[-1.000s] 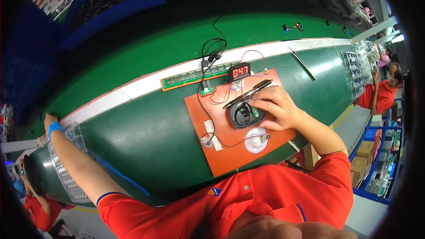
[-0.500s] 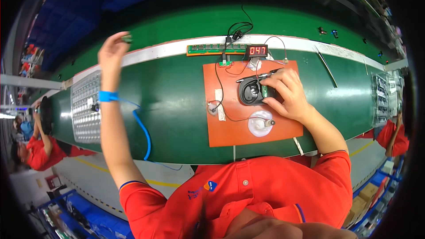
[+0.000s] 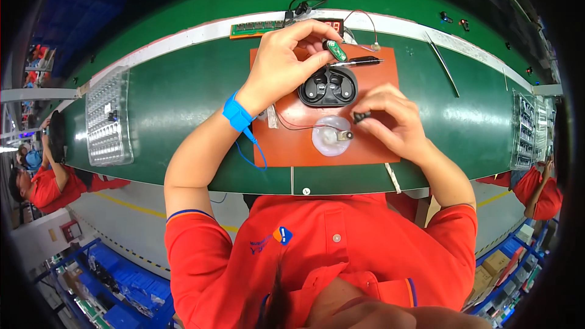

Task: Assembling small electronic components into a housing on a production line.

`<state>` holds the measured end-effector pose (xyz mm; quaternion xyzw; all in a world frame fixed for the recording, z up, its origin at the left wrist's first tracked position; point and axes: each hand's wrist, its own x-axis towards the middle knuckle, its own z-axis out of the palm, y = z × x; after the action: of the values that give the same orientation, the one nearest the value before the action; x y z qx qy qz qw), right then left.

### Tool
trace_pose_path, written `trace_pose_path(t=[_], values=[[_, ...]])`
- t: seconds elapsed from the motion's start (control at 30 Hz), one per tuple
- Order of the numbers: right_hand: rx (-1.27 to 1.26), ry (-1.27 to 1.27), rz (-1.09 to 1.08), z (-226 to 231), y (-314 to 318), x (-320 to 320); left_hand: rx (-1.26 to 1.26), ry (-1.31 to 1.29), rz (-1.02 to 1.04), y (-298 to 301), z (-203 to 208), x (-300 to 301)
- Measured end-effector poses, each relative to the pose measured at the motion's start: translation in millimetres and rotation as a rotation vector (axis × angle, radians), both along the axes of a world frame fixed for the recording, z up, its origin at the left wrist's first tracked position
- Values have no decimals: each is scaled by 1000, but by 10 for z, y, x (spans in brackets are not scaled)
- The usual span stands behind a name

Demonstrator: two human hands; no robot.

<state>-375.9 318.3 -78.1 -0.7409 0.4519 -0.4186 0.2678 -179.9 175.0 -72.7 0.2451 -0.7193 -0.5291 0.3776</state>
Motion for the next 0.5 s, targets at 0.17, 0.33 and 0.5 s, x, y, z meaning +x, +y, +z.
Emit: trace_pose_path(t=[0.17, 0.33, 0.5], values=[[-36, 145, 64, 8, 91, -2, 34, -54, 14, -19, -73, 47], [-194, 294, 52, 25, 102, 62, -26, -43, 79, 104, -16, 148], [-354, 332, 35, -54, 137, 34, -142, -130, 99, 665, 66, 372]])
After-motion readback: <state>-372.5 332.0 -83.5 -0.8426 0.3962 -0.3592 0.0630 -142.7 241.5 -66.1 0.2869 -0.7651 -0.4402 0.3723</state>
